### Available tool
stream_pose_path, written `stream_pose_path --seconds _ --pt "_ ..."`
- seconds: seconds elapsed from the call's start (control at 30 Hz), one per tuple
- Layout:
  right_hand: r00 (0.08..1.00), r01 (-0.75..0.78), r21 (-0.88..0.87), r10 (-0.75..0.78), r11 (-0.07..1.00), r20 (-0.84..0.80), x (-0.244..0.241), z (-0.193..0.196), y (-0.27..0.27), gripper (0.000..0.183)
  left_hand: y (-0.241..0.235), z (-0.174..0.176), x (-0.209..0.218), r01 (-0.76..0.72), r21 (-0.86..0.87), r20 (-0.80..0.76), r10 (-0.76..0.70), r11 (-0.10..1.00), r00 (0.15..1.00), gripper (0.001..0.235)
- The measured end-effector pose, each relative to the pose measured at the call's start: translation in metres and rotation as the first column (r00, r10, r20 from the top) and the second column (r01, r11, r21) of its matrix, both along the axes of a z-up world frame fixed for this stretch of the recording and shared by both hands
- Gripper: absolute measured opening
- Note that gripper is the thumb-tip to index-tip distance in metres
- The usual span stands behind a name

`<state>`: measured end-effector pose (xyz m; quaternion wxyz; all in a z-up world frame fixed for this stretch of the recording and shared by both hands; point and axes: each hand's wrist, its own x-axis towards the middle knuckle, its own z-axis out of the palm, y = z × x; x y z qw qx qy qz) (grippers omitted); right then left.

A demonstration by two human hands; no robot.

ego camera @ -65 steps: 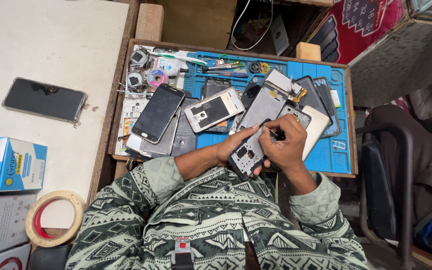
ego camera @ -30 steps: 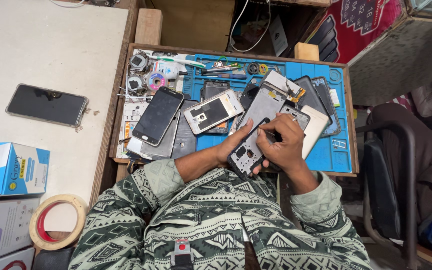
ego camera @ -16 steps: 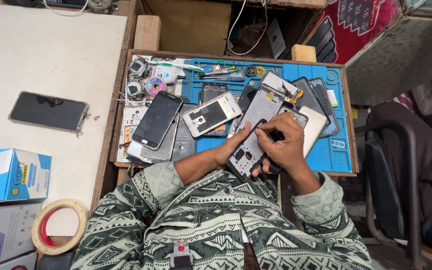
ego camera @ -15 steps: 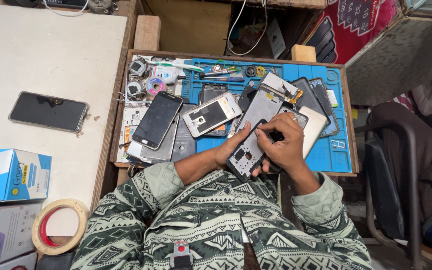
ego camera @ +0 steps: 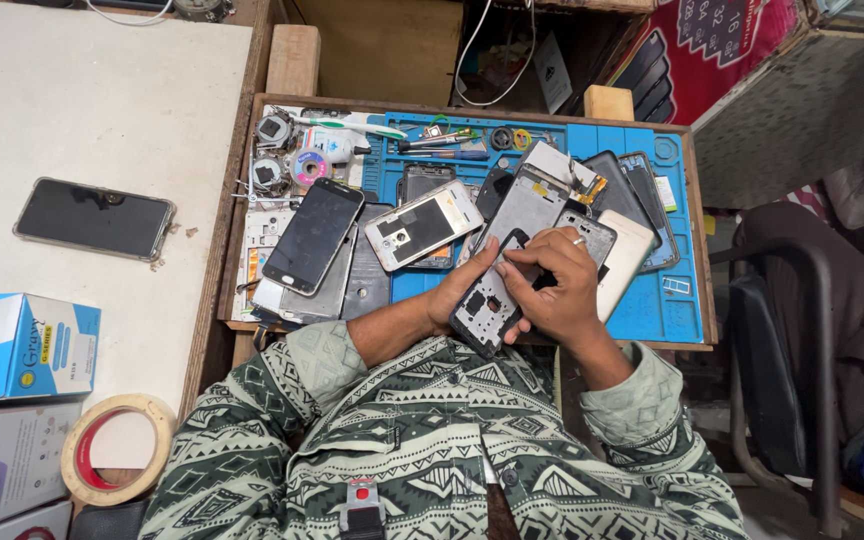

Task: The person uses a small metal tool to pry and adjust internal components inside a disassembled smartphone. They work on the phone's frame and internal parts, then set it down and pick up another device to continue the repair process.

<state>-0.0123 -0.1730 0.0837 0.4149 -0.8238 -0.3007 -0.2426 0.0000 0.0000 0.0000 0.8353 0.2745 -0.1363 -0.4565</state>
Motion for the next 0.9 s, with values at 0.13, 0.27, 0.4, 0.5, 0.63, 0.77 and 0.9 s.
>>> stream_pose_path --seconds 0.13,0.27,0.4,0.5,0.63,0.77,0.9 --pt "0.999 -0.034 -0.009 0.034 0.999 -0.004 0.001 0.004 -0.002 0.019 0.0 0.004 0.0 0.005 -0.028 -0.024 -0.006 1.0 1.0 0.083" --pt "1.0 -0.019 -0.015 0.019 1.0 -0.011 0.003 0.002 -0.003 0.016 0.0 0.0 0.001 0.012 -0.02 -0.005 -0.012 1.0 1.0 0.084" --pt "1.0 -0.02 -0.001 0.02 1.0 -0.006 0.001 -0.004 -0.006 0.014 -0.004 -0.014 0.003 0.002 -0.062 0.023 0.0 0.998 1.0 0.083" --pt "1.0 -0.022 0.034 0.022 0.999 -0.004 0.007 -0.008 -0.005 0.014 -0.003 -0.02 0.005 0.034 0.011 -0.079 -0.033 0.999 0.996 0.084" --pt "0.998 -0.041 0.089 0.037 0.995 0.043 0.011 -0.02 -0.015 0.015 -0.001 -0.021 0.003 0.019 0.095 -0.162 -0.003 0.995 0.987 0.098" --pt "0.997 -0.077 0.104 0.079 0.992 -0.024 0.01 -0.023 -0.025 0.013 0.001 -0.012 0.002 -0.014 0.084 -0.123 0.025 0.996 0.992 0.094" --pt "0.996 -0.071 0.141 0.078 0.987 -0.046 0.004 -0.018 -0.024 0.009 0.001 0.001 -0.001 0.016 0.16 -0.057 -0.007 0.987 0.998 0.094"
